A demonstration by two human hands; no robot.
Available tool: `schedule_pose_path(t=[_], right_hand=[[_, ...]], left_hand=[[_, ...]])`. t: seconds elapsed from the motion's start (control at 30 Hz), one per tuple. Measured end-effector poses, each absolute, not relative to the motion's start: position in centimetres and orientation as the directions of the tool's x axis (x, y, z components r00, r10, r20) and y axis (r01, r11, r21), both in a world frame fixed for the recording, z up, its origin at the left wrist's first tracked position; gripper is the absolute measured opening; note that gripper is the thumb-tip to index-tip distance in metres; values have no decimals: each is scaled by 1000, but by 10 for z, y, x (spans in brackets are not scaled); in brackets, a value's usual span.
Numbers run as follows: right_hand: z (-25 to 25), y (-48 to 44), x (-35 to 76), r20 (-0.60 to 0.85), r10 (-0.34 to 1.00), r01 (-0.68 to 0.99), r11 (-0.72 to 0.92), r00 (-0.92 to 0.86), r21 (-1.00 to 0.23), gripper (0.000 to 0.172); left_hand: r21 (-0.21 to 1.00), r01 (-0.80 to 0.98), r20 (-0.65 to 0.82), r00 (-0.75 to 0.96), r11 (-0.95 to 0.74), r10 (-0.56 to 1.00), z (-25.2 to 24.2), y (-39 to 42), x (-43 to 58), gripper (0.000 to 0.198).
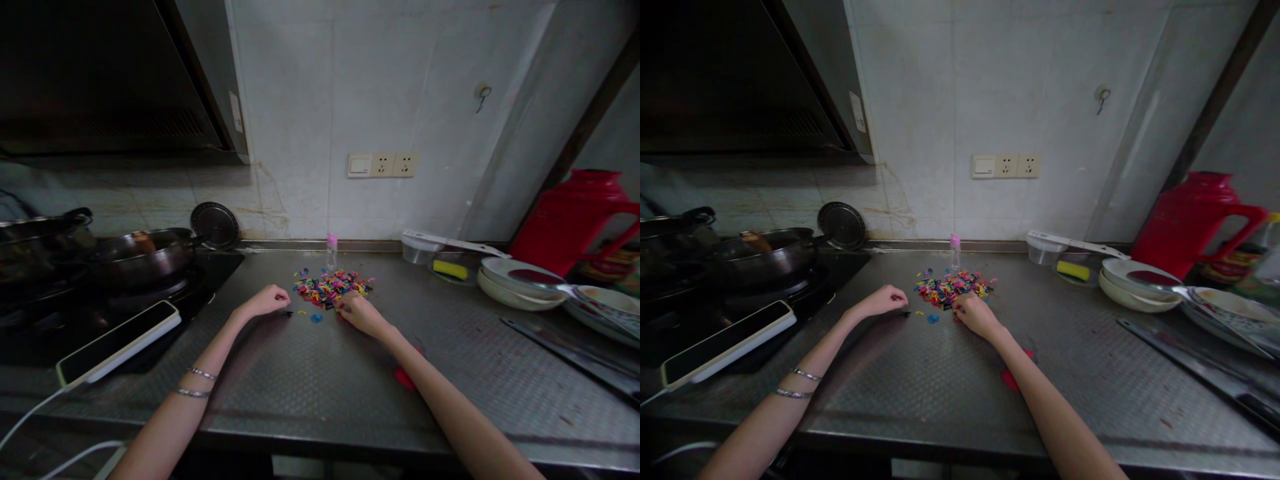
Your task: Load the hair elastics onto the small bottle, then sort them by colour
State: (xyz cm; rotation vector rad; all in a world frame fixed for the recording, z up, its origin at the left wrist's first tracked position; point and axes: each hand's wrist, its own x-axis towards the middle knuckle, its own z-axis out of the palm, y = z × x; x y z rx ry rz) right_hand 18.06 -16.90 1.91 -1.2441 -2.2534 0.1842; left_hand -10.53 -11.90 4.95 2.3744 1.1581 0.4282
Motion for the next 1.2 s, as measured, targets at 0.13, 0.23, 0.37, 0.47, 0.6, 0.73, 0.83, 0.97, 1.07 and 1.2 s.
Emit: schedule_pose_path(t=[0.13,0.23,0.37,0.47,0.6,0.73,0.83,0.97,1.07,1.2], right_hand=[[21,-168,183,415,804,719,579,-426,-384,16],[22,-165,186,432,798,690,590,-420,-419,19],[25,-163,190,463,798,637,593,-386,-493,20],[28,-164,192,474,807,622,580,-352,-526,20],[34,-166,191,460,850,592,514,-256,-621,16],[35,-166,185,439,863,434,505,-250,-746,19],[32,-169,176,417,860,374,506,-295,-778,21],[30,-176,165,379,854,361,500,-356,-787,25],[32,-182,161,393,840,356,522,-375,-775,25],[36,-187,159,416,824,379,552,-385,-743,23]], left_hand=[[537,656,84,585,-531,807,46,-116,-106,29],[545,651,94,578,-528,810,44,-115,-105,28],[540,644,126,574,-541,809,42,-114,-104,28],[539,642,169,552,-545,817,44,-117,-100,28],[559,624,260,493,-546,830,51,-127,-89,29],[578,597,324,457,-556,828,58,-144,-69,33],[582,546,342,507,-602,791,59,-156,-54,35],[571,509,313,591,-645,743,54,-165,-41,31],[544,512,295,625,-665,723,51,-167,-38,27],[514,496,306,656,-700,690,50,-167,-37,20]])
